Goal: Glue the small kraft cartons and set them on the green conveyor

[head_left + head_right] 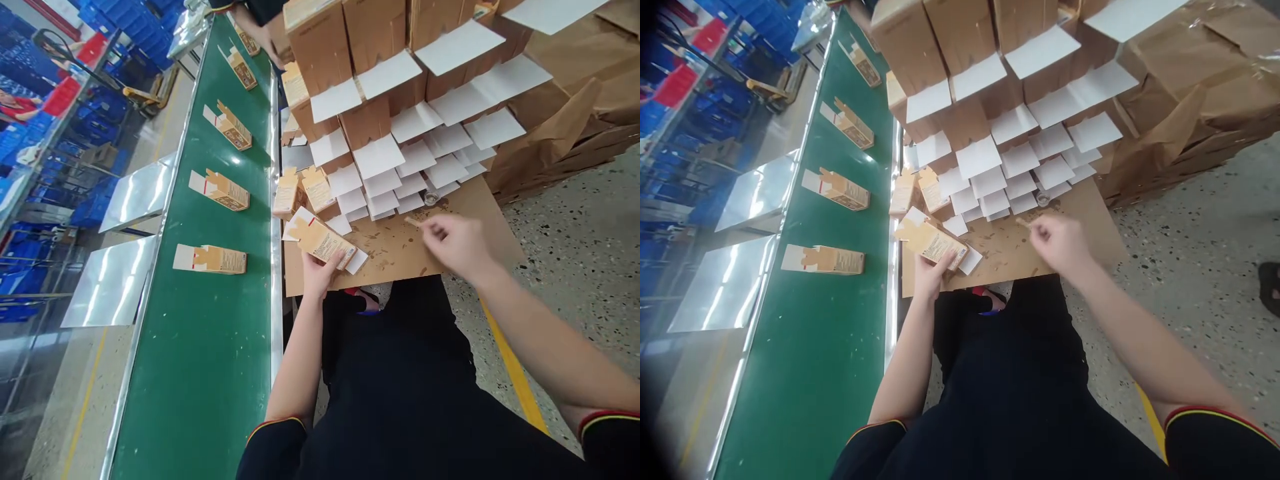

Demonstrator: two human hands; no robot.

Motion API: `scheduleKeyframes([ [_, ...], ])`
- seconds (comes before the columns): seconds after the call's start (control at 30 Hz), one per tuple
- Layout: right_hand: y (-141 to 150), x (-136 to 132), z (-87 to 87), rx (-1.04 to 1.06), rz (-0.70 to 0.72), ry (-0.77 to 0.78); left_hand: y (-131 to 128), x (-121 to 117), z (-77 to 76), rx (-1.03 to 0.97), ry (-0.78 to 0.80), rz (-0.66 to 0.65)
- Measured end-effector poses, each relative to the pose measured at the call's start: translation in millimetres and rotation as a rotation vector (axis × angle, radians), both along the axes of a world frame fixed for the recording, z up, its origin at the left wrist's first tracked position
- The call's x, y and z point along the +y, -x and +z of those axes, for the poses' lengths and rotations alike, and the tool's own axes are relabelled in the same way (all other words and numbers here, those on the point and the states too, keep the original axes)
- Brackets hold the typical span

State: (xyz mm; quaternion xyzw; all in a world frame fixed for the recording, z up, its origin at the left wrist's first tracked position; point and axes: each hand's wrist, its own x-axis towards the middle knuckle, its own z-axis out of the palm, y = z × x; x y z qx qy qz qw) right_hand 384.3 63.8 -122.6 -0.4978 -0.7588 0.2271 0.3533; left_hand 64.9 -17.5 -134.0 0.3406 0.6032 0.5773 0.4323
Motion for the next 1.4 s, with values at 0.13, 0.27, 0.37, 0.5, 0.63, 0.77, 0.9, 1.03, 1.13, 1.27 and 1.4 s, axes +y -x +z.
scheduleKeyframes([
  [0.13, 62, -62, -22.8, 0.075, 0.236, 0.054, 6, 0, -1.7, 0.03, 0.011, 0.002],
  [0.27, 96, -73, -41.0, 0.002, 0.288, 0.075, 6, 0, 0.4, 0.056, 0.003, -0.019],
  [0.37, 90, -67, -42.5, 0.011, 0.29, 0.069, 2, -1, -1.8, 0.095, -0.008, -0.005],
  [0.5, 62, -69, -35.0, 0.124, 0.15, 0.054, -8, -6, -14.1, 0.222, -0.023, 0.05],
  [0.63, 33, -79, -28.2, 0.216, -0.005, 0.072, -21, -19, -30.9, 0.419, -0.004, 0.119],
  [0.77, 19, -88, -23.2, 0.247, -0.096, 0.108, -29, -23, -37.6, 0.492, 0.058, 0.129],
  [0.9, 22, -92, -18.5, 0.303, -0.092, 0.081, -31, -20, -31.2, 0.482, 0.071, 0.094],
  [1.03, 26, -91, -14.5, 0.35, -0.103, 0.052, -8, -32, -21.3, 0.532, 0.05, 0.132],
  [1.13, 20, -89, -13.7, 0.372, -0.136, 0.045, 44, -53, -11.0, 0.548, 0.018, 0.348],
  [1.27, 17, -86, -16.1, 0.387, -0.117, 0.056, 138, -80, 8.1, 0.581, 0.067, 0.719],
  [1.4, 21, -80, -17.1, 0.377, -0.087, 0.052, 190, -102, 20.1, 0.57, 0.237, 0.805],
])
